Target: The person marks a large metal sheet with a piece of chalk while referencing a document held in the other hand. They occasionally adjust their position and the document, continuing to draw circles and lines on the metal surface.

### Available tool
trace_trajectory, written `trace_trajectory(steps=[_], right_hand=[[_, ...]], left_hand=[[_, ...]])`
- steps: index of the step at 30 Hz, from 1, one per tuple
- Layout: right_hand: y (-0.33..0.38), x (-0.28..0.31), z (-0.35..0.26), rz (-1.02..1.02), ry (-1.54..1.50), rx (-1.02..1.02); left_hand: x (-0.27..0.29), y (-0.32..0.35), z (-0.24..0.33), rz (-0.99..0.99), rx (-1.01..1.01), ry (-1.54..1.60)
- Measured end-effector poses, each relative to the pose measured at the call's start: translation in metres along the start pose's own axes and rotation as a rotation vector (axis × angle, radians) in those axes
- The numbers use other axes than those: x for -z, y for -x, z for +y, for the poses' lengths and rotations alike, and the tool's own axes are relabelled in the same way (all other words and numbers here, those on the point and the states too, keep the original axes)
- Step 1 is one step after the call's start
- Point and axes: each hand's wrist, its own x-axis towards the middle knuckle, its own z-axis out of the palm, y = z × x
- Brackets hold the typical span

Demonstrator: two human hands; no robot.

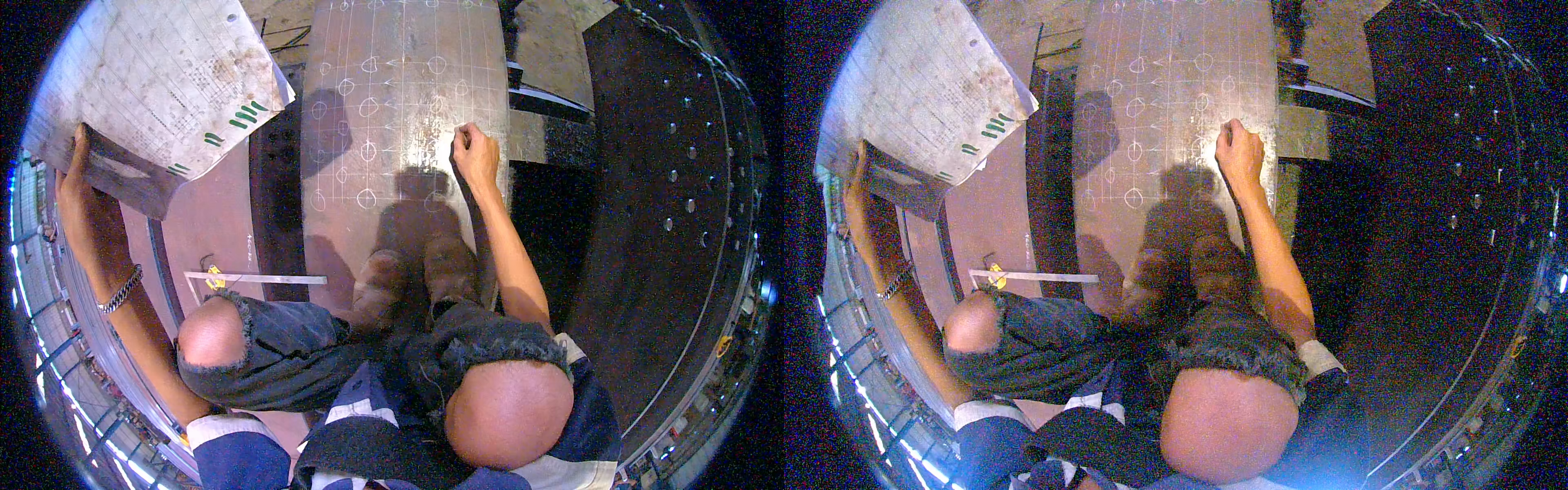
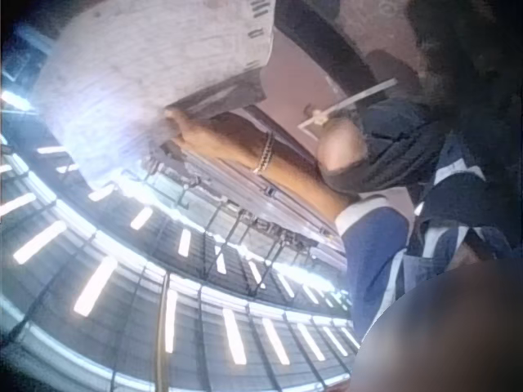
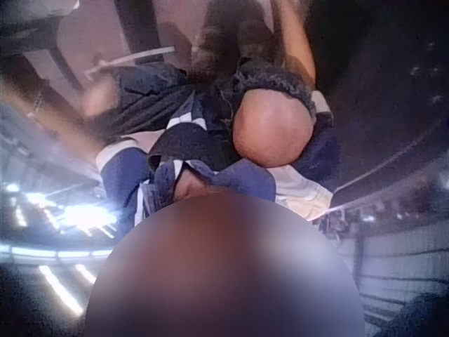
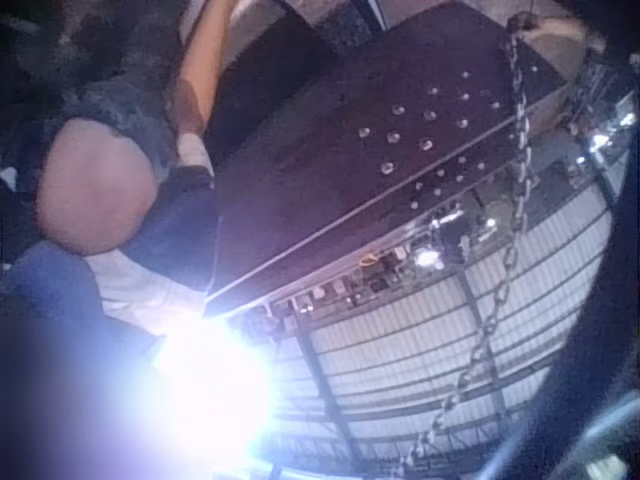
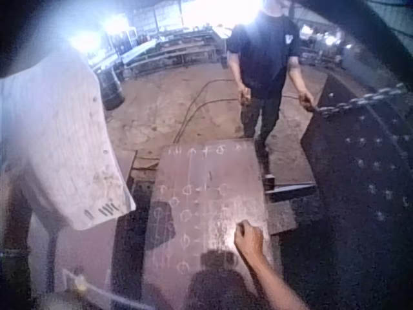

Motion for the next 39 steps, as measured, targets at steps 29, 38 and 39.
trace_trajectory(steps=[29, 38, 39], right_hand=[[0.065, 0.027, 0.011, -0.124, -0.050, -0.168], [0.063, 0.019, 0.011, -0.042, -0.025, -0.061], [0.063, 0.019, 0.009, -0.084, -0.011, -0.086]], left_hand=[[-0.042, -0.021, 0.059, -0.168, 0.832, 1.203], [-0.040, -0.022, 0.050, -0.150, 0.848, 1.262], [-0.039, -0.019, 0.046, -0.203, 0.559, 0.851]])
